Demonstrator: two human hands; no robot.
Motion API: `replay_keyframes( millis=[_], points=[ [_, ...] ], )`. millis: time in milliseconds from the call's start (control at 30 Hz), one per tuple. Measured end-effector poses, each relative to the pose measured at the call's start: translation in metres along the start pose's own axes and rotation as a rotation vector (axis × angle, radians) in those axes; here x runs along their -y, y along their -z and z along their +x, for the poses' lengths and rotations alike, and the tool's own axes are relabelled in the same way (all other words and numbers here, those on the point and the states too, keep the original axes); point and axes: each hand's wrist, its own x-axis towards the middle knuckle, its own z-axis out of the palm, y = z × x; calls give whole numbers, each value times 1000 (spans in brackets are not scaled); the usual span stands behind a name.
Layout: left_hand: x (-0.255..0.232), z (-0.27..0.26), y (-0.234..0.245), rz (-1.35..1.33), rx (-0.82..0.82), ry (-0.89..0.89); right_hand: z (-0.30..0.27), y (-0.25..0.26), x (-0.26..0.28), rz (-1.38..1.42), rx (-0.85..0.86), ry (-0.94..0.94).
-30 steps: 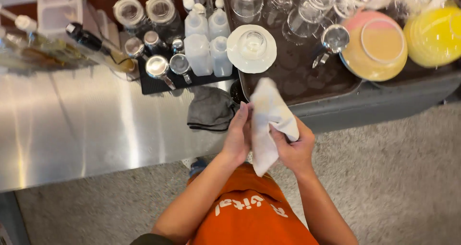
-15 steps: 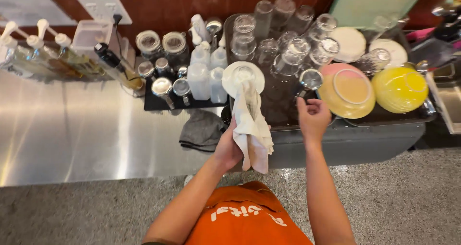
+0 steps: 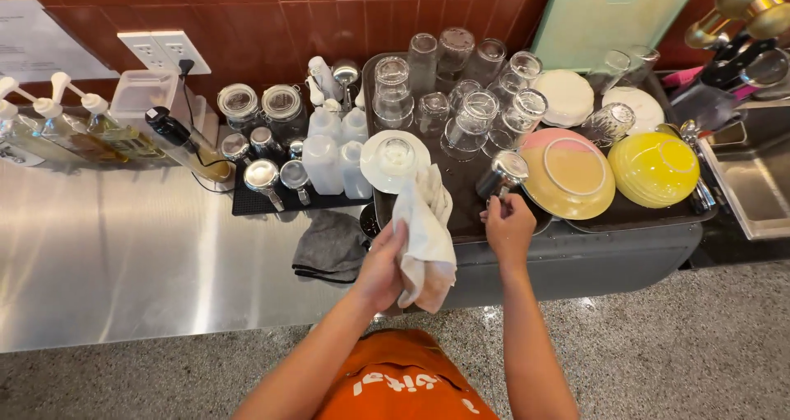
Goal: Cleaning and drying milk pitchers, plates, and utensils in a cafe kitchen.
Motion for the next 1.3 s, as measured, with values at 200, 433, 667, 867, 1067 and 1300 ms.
replay_keyframes(
  millis=[200,433,667,867,1067,1300],
  points=[
    [6,7,75,-193,-138,-146,-46,11,36,568,189,-120],
    [11,-41,45,-13,-332,-258,-110,-23,41,878,355,-144],
    [-4,-89,35,-170,-232,-370,-155,-49,38,867,637,-80],
    [-20,-118,46,175,-360,-494,-177,-70,35,661,764,15],
    [-47,-141,78,252,-360,-483,-212,-103,34,554,850,10],
    [-84,-183,122,275,-411,-715,-291,-166,67,666,800,-204]
  ],
)
